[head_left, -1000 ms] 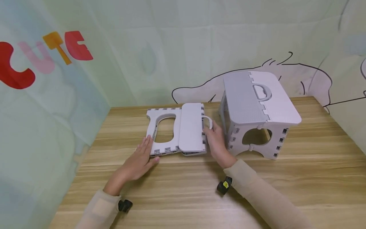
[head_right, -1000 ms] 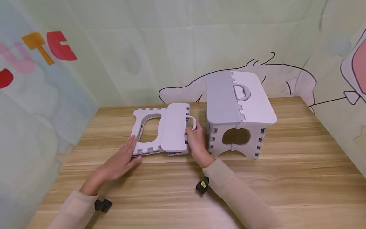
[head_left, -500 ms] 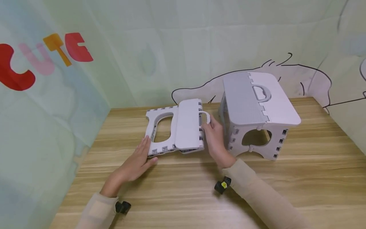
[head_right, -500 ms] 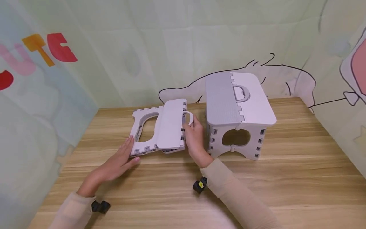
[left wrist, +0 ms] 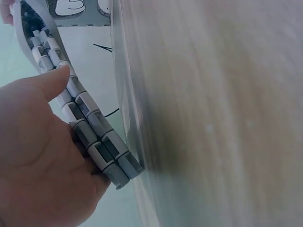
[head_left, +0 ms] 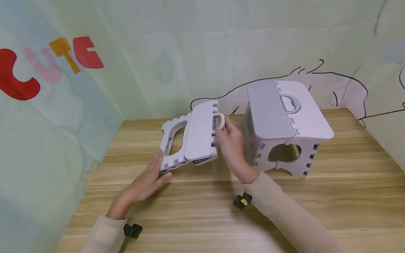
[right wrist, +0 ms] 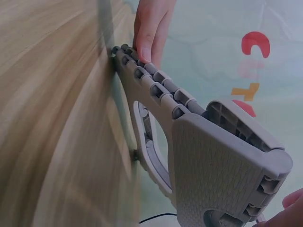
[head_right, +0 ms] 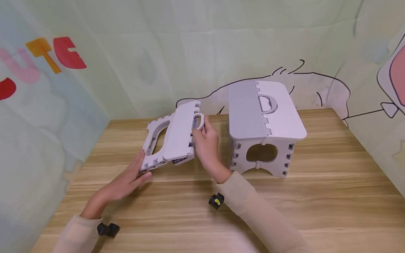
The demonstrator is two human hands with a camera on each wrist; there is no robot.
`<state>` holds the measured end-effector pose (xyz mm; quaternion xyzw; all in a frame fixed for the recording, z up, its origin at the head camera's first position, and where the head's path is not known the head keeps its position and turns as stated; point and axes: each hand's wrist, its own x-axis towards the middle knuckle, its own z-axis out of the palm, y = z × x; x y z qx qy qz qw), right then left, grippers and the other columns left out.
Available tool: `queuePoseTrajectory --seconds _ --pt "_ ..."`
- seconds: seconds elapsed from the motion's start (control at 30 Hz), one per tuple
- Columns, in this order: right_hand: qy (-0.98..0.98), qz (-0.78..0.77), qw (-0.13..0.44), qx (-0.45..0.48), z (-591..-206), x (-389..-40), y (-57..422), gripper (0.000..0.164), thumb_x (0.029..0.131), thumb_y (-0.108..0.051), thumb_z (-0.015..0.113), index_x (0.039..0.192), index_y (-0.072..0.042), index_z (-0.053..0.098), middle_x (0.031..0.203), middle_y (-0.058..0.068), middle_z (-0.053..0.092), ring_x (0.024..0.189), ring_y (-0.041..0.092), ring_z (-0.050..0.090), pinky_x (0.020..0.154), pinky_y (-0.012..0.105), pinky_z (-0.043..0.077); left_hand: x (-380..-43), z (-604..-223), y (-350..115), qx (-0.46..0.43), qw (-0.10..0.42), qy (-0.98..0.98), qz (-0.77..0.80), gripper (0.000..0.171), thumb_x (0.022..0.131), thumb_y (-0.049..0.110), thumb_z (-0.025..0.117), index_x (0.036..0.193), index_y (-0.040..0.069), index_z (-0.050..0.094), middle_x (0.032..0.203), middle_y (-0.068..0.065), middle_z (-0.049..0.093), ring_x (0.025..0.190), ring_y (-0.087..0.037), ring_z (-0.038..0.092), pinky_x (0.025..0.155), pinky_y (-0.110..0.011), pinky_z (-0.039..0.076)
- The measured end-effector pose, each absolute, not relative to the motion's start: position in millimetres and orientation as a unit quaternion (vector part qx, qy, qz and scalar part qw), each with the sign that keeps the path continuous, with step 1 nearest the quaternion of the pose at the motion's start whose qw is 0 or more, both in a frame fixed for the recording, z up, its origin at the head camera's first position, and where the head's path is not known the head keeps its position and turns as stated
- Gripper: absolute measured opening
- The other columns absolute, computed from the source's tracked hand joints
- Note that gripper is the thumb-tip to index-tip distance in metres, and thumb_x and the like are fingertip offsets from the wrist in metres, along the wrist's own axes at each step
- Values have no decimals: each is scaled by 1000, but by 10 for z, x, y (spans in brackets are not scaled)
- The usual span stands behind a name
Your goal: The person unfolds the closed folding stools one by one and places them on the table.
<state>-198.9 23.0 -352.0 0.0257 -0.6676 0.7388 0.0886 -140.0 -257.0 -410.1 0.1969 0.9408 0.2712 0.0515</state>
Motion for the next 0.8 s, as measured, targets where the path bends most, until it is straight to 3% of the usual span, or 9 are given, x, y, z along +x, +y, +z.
queuePoseTrajectory --seconds 0.07,0.13,0.17,0.23,0.33,0.53,0.8 --pt "-664 741 90 42 -3475 -1984 202 66 93 2 52 154 2 25 157 16 32 88 6 49 66 6 43 -1406 -4112 -2595 192 54 940 276 83 106 38 46 155 -9 -1 162 -27 -3 148 -45 1 119 -59 12" --pt "-663 741 91 56 -3428 -1980 175 66 94 2 52 153 3 25 157 17 31 92 8 52 68 6 43 -1412 -4114 -2616 185 59 939 283 81 107 39 45 155 -7 -2 163 -25 -4 149 -43 0 119 -59 11" --pt "-664 739 94 61 -3400 -1979 158 65 94 1 52 153 3 25 157 17 32 104 7 54 76 4 44 -1417 -4117 -2629 181 62 938 288 81 107 39 44 156 -6 -3 163 -24 -5 149 -43 -1 119 -59 11" --pt "-664 738 96 76 -3342 -1975 127 65 94 1 51 153 4 25 157 17 31 130 7 45 95 8 42 -1422 -4119 -2650 174 68 937 297 78 108 39 41 156 -4 -4 164 -22 -6 149 -41 -2 119 -59 10" --pt "-657 741 97 96 -3257 -1968 73 64 94 2 50 153 5 23 159 17 27 143 12 31 107 14 34 -1425 -4118 -2674 167 74 932 314 73 110 38 34 157 -3 -4 164 -21 -6 149 -41 -3 119 -60 9" --pt "-630 761 82 129 -3124 -1962 -39 65 95 5 47 154 5 20 162 15 17 146 15 26 110 15 30 -1412 -4101 -2702 168 76 919 349 64 111 33 23 156 -5 -4 164 -21 -8 149 -43 -4 118 -62 6" --pt "-593 780 54 190 -2958 -1969 -192 68 94 9 43 154 7 12 164 16 6 149 20 18 114 19 26 -1417 -4092 -2742 167 66 906 384 60 112 28 20 155 -8 -2 163 -26 -4 148 -46 -4 118 -63 4"
